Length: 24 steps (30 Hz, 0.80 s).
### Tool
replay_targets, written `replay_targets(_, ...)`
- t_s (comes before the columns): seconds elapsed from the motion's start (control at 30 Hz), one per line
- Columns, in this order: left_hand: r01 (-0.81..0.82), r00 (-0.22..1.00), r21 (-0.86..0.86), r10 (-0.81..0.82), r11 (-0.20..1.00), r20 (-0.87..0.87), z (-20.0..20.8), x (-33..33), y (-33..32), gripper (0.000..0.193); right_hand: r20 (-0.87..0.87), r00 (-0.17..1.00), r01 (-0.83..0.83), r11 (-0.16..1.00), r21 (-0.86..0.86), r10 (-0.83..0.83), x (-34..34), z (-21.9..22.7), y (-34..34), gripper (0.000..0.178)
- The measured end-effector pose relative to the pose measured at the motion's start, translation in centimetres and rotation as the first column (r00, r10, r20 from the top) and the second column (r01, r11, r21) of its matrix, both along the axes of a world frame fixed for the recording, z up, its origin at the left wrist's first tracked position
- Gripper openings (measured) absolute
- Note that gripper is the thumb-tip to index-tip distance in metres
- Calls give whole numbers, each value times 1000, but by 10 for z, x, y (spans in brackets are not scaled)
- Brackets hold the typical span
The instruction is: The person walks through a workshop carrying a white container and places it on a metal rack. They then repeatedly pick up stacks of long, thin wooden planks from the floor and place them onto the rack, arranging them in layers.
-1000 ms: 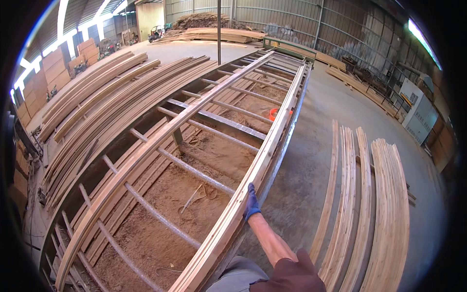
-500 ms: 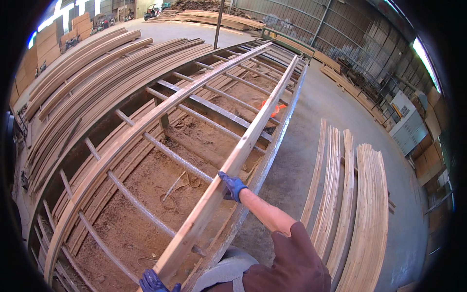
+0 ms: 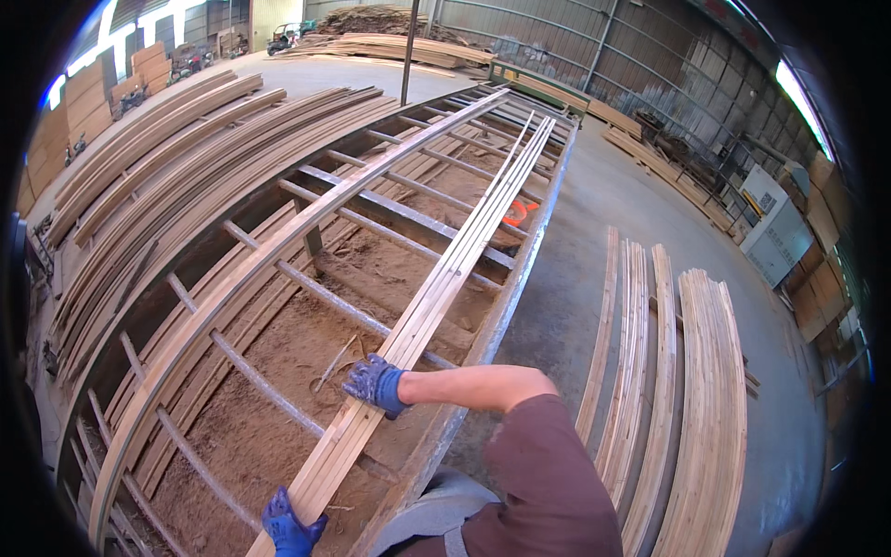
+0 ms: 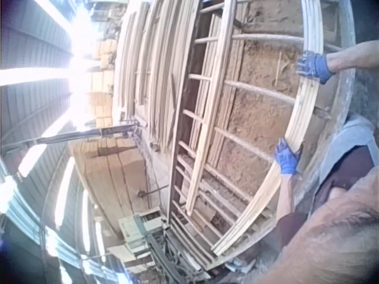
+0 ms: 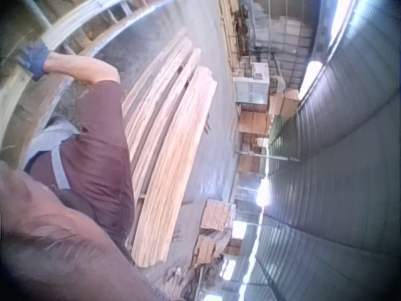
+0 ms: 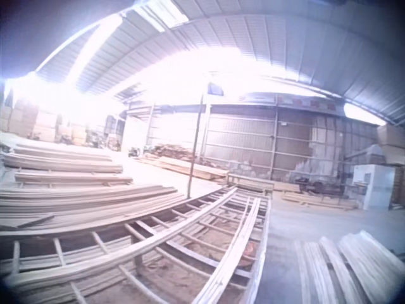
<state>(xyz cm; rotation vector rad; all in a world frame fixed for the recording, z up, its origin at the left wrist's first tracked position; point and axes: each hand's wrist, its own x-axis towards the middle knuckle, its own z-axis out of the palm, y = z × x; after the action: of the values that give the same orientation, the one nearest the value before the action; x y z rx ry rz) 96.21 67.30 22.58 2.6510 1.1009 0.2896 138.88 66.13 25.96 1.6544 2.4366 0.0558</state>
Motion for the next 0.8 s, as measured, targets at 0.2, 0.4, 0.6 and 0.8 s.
replay_targets(0.2,14,1000,-14,-13,1000,21,4,8,-15,92,-52,998,29,976,-216,-41,1,10,-11,84)
replay_targets(0.4,-36,997,-90,30,995,-71,35,19,-42,88,-49,998,28,976,-216,-39,2,15,-32,74)
replay_targets(0.6,-17,999,-177,24,984,36,16,11,-56,89,-237,970,-88,984,-156,49,-29,29,-37,59)
replay_targets(0.8,-138,990,-126,139,982,-4,1,7,-86,96,39,986,-156,979,-132,163,12,-15,-69,103)
